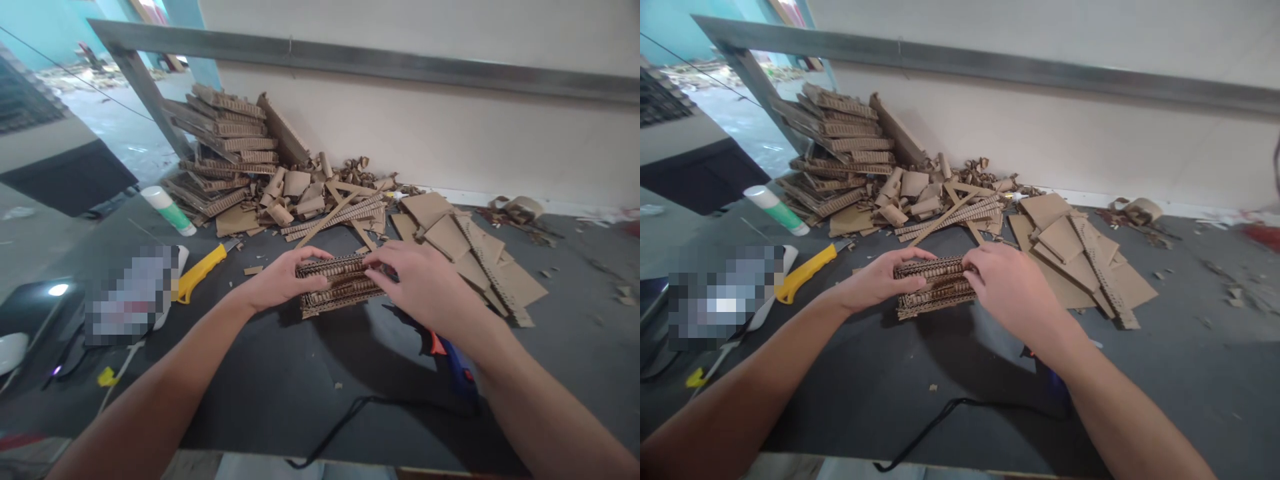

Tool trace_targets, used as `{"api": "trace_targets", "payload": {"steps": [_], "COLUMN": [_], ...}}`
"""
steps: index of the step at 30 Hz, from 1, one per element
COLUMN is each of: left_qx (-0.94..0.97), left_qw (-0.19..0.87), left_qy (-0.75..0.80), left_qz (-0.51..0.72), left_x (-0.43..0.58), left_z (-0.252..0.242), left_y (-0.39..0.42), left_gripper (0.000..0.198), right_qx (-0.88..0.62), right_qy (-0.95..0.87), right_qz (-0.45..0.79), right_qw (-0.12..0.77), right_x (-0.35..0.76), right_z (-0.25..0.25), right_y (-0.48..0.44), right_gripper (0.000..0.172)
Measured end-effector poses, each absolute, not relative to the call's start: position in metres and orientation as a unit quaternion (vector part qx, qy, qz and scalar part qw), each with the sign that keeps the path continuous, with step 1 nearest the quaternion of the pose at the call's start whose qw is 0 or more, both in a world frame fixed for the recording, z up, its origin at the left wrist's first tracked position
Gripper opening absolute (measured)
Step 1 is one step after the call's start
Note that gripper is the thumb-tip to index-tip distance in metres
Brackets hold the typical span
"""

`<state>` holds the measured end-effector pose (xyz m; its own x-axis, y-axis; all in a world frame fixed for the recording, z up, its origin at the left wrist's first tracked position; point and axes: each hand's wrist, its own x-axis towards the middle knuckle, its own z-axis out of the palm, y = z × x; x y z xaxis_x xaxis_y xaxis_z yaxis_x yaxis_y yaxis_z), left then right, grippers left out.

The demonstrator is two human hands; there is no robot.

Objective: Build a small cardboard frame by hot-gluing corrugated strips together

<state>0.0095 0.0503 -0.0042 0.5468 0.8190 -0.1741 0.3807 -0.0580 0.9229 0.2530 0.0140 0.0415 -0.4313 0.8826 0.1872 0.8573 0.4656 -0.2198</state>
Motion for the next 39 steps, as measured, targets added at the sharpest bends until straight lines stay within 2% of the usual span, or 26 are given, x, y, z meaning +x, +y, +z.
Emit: {"api": "trace_targets", "payload": {"steps": [5,12,22,28,32,39], "left_qx": [0.698,0.693,0.691,0.664,0.663,0.702], "left_qw": [0.528,0.541,0.525,0.549,0.552,0.491], "left_qy": [0.438,0.428,0.451,0.452,0.446,0.46], "left_qz": [0.205,0.209,0.207,0.231,0.237,0.232], "left_x": [0.01,0.011,0.01,0.009,0.01,0.012], "left_z": [0.0,-0.002,-0.002,-0.006,-0.008,-0.005], "left_y": [0.05,0.049,0.05,0.048,0.047,0.047], "left_gripper": [0.054,0.054,0.052,0.054,0.054,0.051], "right_qx": [-0.565,-0.54,-0.535,-0.584,-0.616,-0.639], "right_qy": [-0.818,-0.832,-0.844,-0.809,-0.78,-0.741], "right_qz": [0.064,0.068,0.025,0.023,0.063,0.152], "right_qw": [0.086,0.109,0.027,0.055,0.091,0.138], "right_x": [0.264,0.262,0.258,0.251,0.246,0.247], "right_z": [0.048,0.043,0.043,0.039,0.037,0.034], "right_y": [0.019,0.022,0.022,0.02,0.019,0.026], "right_gripper": [0.011,0.015,0.016,0.017,0.015,0.014]}}
